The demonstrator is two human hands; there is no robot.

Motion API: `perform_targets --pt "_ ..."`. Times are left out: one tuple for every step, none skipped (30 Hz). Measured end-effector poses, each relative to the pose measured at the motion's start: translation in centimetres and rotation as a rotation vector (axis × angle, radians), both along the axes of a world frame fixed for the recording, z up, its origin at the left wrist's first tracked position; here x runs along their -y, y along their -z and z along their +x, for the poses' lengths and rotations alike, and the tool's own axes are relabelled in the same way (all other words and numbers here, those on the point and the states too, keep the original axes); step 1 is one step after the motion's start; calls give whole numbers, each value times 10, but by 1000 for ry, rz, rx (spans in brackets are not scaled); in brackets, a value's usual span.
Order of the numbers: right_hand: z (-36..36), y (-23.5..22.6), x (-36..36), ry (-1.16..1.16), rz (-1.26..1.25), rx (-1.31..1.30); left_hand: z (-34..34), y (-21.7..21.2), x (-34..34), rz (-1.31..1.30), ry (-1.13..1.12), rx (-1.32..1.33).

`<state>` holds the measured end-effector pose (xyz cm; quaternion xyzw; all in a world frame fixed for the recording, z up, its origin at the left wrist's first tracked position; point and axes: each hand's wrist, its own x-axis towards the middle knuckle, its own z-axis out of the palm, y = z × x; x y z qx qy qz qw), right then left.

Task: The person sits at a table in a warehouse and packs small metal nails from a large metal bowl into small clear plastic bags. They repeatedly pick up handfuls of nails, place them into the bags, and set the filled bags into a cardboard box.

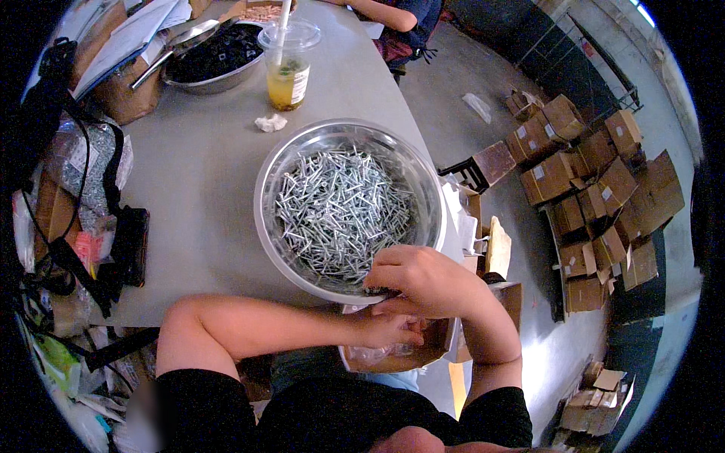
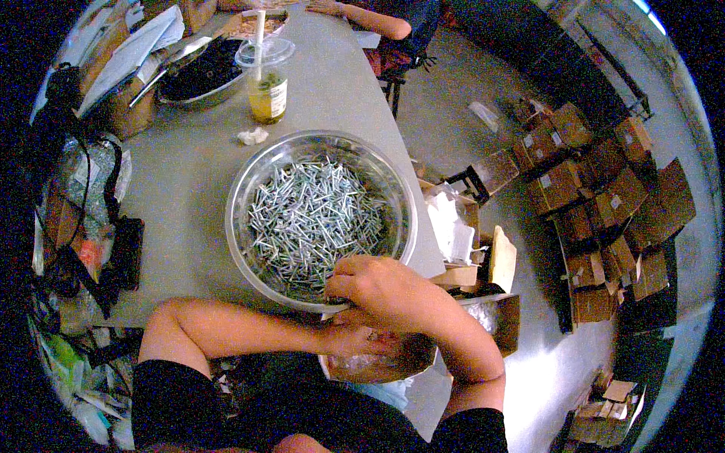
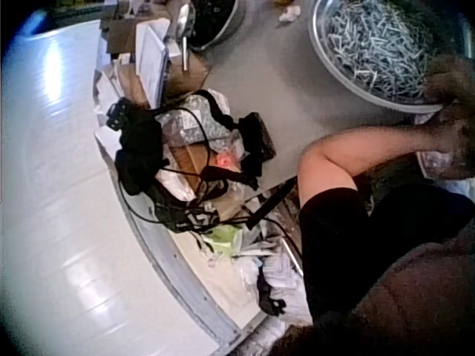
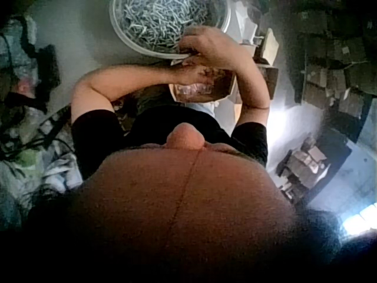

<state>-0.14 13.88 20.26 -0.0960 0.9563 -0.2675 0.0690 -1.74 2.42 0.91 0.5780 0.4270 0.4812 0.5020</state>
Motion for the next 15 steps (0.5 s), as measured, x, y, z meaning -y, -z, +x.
perform_targets --pt "0 -1 -1 -11 -10 12 -8 -17 1 -33 61 -119" --pt "2 0 -1 -2 -37 -24 -12 -26 1 -42 68 -139" --pt "7 1 -1 7 -63 -59 -15 -32 1 -50 76 -158" --pt "12 1 -2 17 -89 -93 -17 -35 1 -59 85 -176" --pt "16 1 -3 26 -120 -146 -16 -36 1 -47 55 -142" --pt "19 1 -3 34 -152 -197 -16 -37 1 -36 24 -107" --pt "24 0 -4 44 -183 -249 -15 -39 2 -25 -6 -71" --pt "31 -1 -4 93 -210 -263 -16 -41 1 -41 25 -73" --pt "40 -2 -5 144 -238 -278 -21 -48 -1 -58 57 -76" --pt "49 -2 -6 197 -264 -293 -25 -55 -3 -74 92 -78" --pt "59 -1 -5 247 -276 -291 -28 -59 -5 -91 112 -65" --pt "68 1 -4 288 -292 -292 -32 -63 -5 -110 124 -56" --pt "75 3 -4 329 -307 -292 -34 -65 -4 -129 135 -47" --pt "80 6 -5 300 -318 -250 -34 -66 -2 -81 115 -38" --pt "87 10 -1 331 -292 -189 -34 -68 -1 -32 106 -28"
